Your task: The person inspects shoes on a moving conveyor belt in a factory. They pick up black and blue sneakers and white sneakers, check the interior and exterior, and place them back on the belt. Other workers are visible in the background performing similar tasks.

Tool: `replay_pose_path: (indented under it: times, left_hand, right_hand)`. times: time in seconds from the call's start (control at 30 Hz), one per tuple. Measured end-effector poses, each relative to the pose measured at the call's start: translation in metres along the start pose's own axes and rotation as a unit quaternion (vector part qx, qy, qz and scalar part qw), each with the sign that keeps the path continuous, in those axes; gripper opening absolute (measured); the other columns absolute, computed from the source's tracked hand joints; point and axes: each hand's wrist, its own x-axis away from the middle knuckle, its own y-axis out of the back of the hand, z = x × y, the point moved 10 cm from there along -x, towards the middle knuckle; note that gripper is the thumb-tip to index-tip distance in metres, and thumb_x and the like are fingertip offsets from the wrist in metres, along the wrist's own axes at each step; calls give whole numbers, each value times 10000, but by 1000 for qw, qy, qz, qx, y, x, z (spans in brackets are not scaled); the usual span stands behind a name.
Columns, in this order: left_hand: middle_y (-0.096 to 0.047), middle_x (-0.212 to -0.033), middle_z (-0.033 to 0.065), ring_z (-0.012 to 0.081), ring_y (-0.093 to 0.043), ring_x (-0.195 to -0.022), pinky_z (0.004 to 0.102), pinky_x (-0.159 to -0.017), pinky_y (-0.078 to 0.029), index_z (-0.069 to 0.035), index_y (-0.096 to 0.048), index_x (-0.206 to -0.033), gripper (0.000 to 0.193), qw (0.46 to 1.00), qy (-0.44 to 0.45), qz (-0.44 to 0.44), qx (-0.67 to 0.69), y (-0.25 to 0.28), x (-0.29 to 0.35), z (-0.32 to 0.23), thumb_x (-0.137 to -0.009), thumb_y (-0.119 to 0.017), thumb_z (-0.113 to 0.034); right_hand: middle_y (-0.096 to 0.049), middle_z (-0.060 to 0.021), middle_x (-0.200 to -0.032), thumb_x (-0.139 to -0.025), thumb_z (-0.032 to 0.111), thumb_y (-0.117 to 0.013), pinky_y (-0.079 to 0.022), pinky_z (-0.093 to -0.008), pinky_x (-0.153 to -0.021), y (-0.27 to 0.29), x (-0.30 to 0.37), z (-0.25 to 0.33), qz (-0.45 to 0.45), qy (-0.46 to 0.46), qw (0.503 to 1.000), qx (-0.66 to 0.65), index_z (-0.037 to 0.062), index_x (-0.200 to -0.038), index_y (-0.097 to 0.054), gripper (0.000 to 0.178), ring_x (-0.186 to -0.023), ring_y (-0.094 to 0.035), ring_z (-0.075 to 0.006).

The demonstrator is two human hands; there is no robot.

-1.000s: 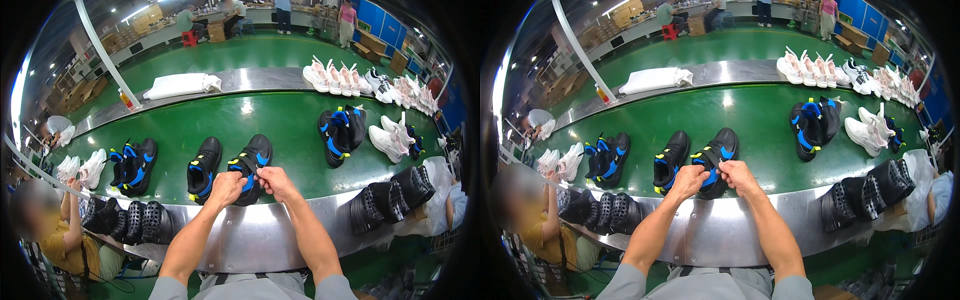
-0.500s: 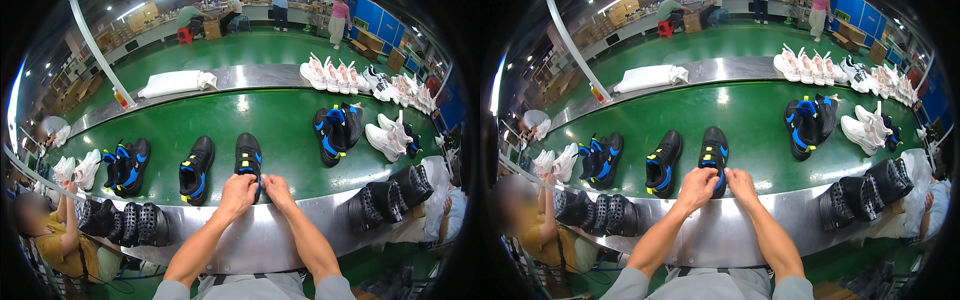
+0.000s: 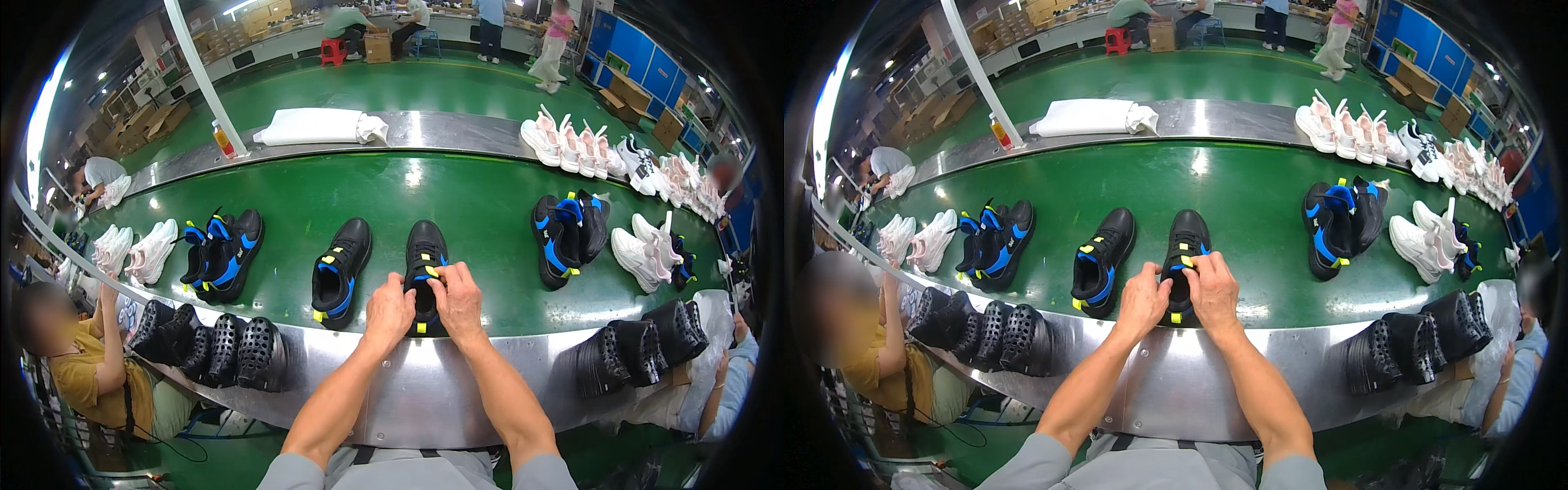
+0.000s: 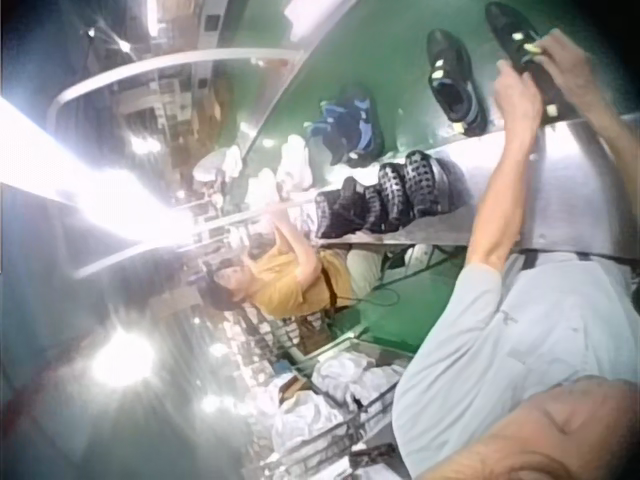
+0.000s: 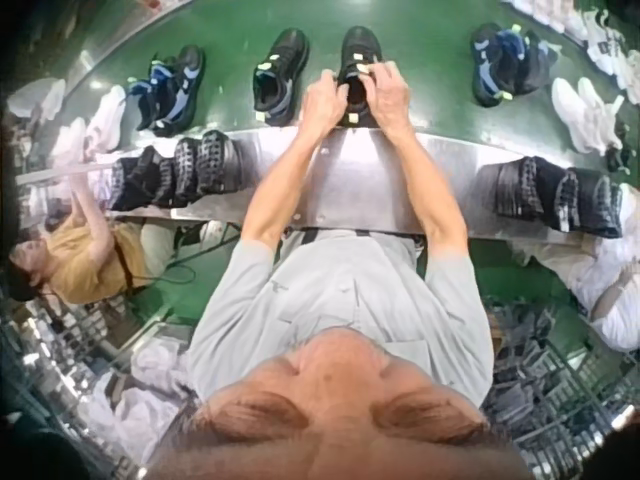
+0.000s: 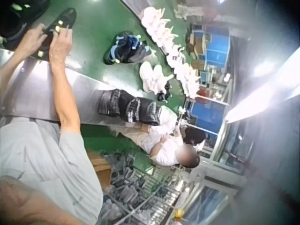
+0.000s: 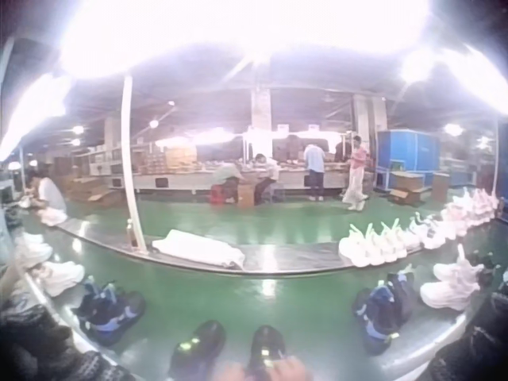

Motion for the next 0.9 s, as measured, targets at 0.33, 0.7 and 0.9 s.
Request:
replay_pose_path:
  times: [0.33,0.7,0.9]
  left_hand:
    - [-527,-1394,319,493,-604,-1169,525,-1026,-510,47,-699,-1099,295,985,-5,-53,-166,87,17,82,-830,-783,-43]
    - [-683,-1051,173,374,-631,-980,441,-859,-534,0,-680,-1065,250,964,-221,-131,72,76,82,-31,-830,-664,81]
    - [-696,-1011,141,359,-637,-920,449,-790,-542,-29,-707,-1031,209,966,-235,-57,93,-25,96,-29,-829,-697,25]
  right_hand:
    - [-673,-241,-953,-977,241,-633,-601,-522,-786,-64,-9,3,139,-78,983,88,-26,-972,-675,270,-878,-700,-435]
    - [-698,-196,-975,-962,122,-562,-532,-500,-850,170,-71,-82,-203,-47,966,151,33,-1019,-715,186,-953,-665,-390]
    - [-660,-266,-1292,-880,293,-767,-532,-551,-1027,292,-93,-265,-54,-339,869,357,53,-1422,-564,627,-1184,-642,-503]
